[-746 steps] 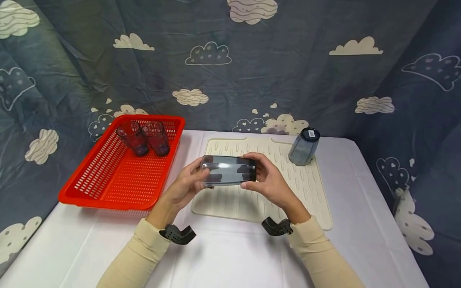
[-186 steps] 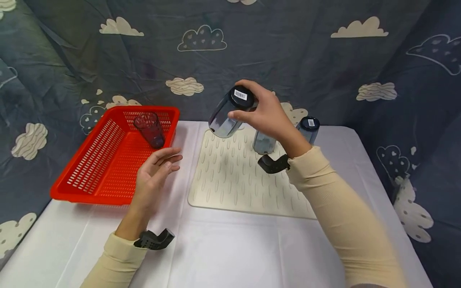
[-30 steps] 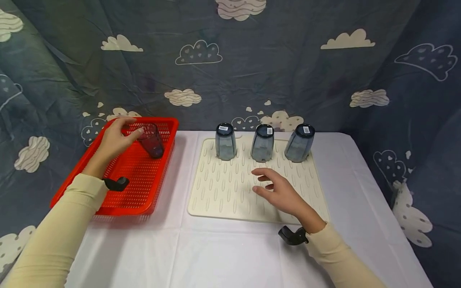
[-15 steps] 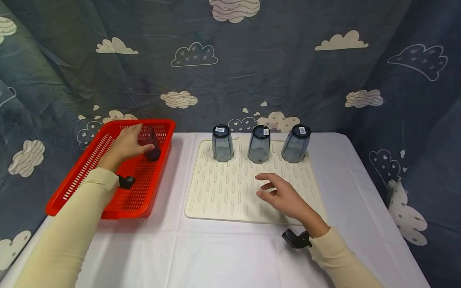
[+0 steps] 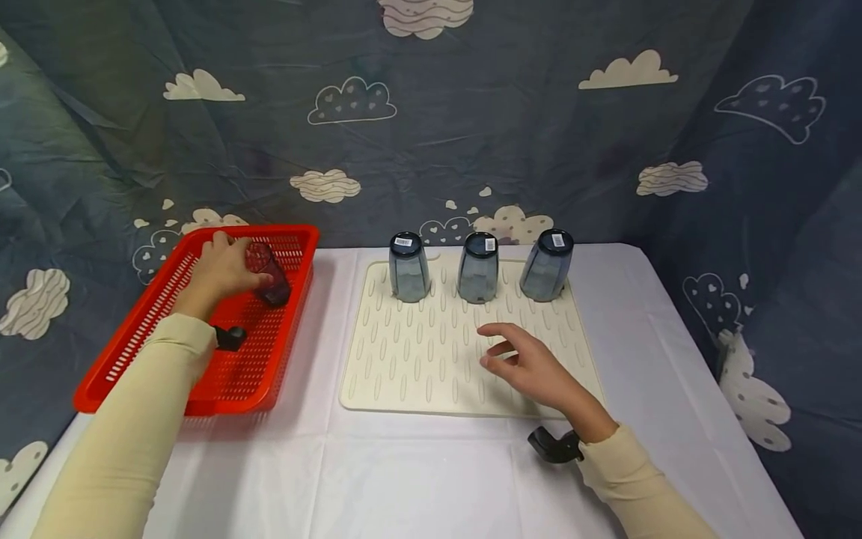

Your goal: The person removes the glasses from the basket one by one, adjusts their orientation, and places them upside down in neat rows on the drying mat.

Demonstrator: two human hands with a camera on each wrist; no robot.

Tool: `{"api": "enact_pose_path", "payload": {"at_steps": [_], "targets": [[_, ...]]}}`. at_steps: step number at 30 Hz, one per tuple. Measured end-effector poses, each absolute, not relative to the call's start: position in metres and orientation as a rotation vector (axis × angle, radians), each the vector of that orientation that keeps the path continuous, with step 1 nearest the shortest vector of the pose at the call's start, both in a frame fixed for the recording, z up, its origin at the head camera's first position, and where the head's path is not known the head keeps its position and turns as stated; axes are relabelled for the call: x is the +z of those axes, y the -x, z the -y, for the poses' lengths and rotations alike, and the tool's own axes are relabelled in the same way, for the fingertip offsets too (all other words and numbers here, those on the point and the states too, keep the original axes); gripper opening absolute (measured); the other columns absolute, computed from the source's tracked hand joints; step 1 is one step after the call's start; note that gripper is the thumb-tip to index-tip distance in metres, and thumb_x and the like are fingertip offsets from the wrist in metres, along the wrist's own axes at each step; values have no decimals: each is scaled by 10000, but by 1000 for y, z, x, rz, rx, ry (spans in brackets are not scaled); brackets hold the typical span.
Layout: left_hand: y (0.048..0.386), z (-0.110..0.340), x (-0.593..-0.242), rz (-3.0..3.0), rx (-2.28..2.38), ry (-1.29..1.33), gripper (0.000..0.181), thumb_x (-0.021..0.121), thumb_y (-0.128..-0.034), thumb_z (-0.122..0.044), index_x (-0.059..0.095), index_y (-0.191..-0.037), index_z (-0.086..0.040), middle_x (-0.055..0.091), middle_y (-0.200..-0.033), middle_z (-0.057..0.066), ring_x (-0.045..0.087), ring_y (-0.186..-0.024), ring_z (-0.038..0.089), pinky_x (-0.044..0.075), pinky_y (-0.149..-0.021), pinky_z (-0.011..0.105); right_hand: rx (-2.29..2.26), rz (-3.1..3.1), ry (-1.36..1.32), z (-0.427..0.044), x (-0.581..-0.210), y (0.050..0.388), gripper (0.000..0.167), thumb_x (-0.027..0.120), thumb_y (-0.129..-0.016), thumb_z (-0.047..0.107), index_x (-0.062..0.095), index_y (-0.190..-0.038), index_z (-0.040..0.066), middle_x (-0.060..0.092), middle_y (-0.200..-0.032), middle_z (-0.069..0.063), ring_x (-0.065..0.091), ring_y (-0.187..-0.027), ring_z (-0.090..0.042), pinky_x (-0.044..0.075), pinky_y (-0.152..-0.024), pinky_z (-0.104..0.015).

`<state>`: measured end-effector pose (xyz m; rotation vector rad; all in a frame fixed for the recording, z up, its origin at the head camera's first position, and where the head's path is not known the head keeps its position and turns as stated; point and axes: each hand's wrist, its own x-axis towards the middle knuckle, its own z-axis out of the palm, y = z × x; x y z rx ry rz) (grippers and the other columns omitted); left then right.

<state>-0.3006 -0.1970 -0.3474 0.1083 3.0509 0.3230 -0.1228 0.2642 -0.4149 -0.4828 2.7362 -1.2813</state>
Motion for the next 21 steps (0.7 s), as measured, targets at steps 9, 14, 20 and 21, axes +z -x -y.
{"api": "enact_pose_path", "payload": {"at_steps": [9,14,20,21], "targets": [[300,193,-343,-2969,147,-90,956,733,-787,-385,280,-1470,107,303,-1478,358,259,-1350,568,370,-1040,719,-1295,-2722,455,-265,-416,123,441,615,-982,170,496,-1391,57,543,-1410,-198,652,-1125,-339,544,-890,-422],[297,193,-336,-2873,198,-103,940,740,-785,-358,285,-1451,124,338,-1452,367,328,-1326,554,347,-1080,699,-1286,-2728,422,-267,-412,121,455,620,-979,175,492,-1394,42,543,-1408,-206,654,-1126,-324,536,-896,-433],[299,194,-331,-2844,278,-107,808,768,-789,-277,380,-1372,126,464,-1339,342,446,-1228,517,395,-1063,656,-1286,-2745,436,-269,-413,122,444,616,-983,195,499,-1389,58,548,-1400,-204,657,-1121,-327,543,-899,-424],[300,195,-330,-2841,291,-103,845,772,-790,-275,351,-1412,112,447,-1377,347,430,-1259,523,376,-1083,657,-1283,-2748,433,-269,-413,122,442,615,-984,202,500,-1388,63,550,-1400,-199,658,-1121,-328,543,-903,-426]]}}
